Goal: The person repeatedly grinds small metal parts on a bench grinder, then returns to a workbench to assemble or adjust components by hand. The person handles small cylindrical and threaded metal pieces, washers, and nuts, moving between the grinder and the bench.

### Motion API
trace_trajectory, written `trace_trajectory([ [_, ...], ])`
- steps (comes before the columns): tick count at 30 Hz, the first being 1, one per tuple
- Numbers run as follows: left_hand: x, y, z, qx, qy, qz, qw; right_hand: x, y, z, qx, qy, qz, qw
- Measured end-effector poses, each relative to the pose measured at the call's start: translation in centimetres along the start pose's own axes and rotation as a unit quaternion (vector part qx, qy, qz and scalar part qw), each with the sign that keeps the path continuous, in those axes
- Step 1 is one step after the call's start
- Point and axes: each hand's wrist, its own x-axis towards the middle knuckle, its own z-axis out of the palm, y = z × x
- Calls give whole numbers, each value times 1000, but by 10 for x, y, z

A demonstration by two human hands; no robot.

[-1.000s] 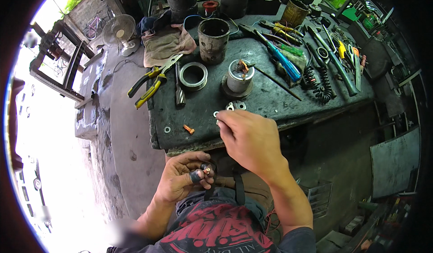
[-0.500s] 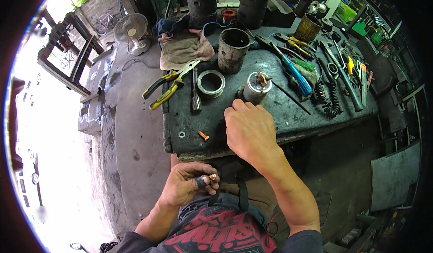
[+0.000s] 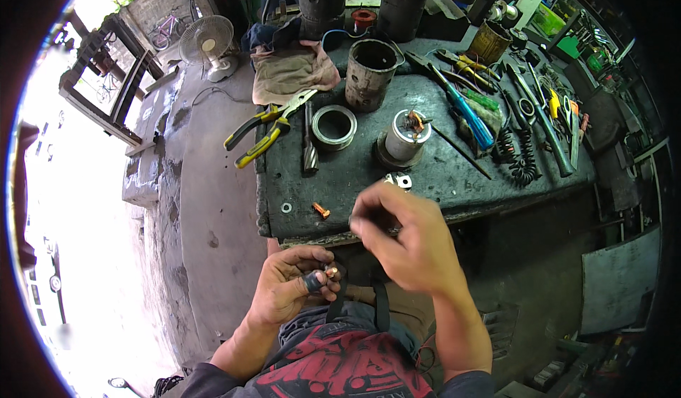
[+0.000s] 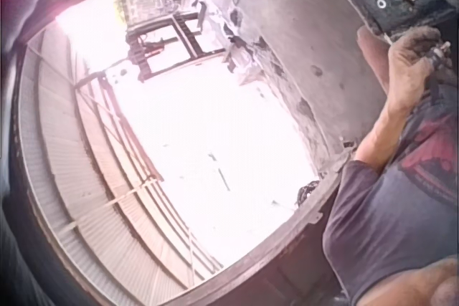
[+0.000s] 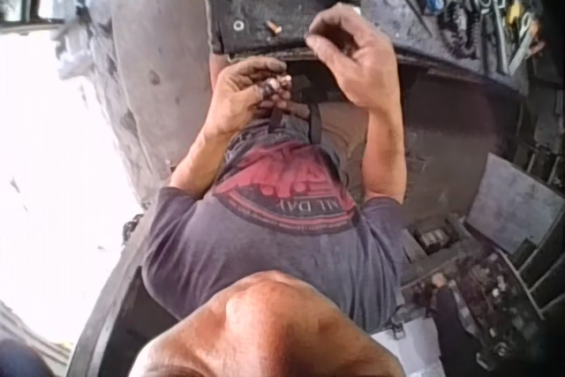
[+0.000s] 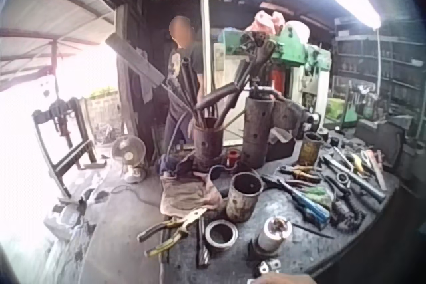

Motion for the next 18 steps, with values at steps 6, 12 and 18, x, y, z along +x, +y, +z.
trace_trajectory([
  [6, 8, 0, 10, 79, -3, 46, 996, -47, 19, 17, 279, -16, 108, 954],
  [12, 4, -1, 24, 153, 15, 77, 985, -52, 34, 17, 293, -20, 110, 950],
  [18, 0, -1, 28, 248, 41, 91, 964, -58, 45, 20, 340, -42, 141, 929],
])
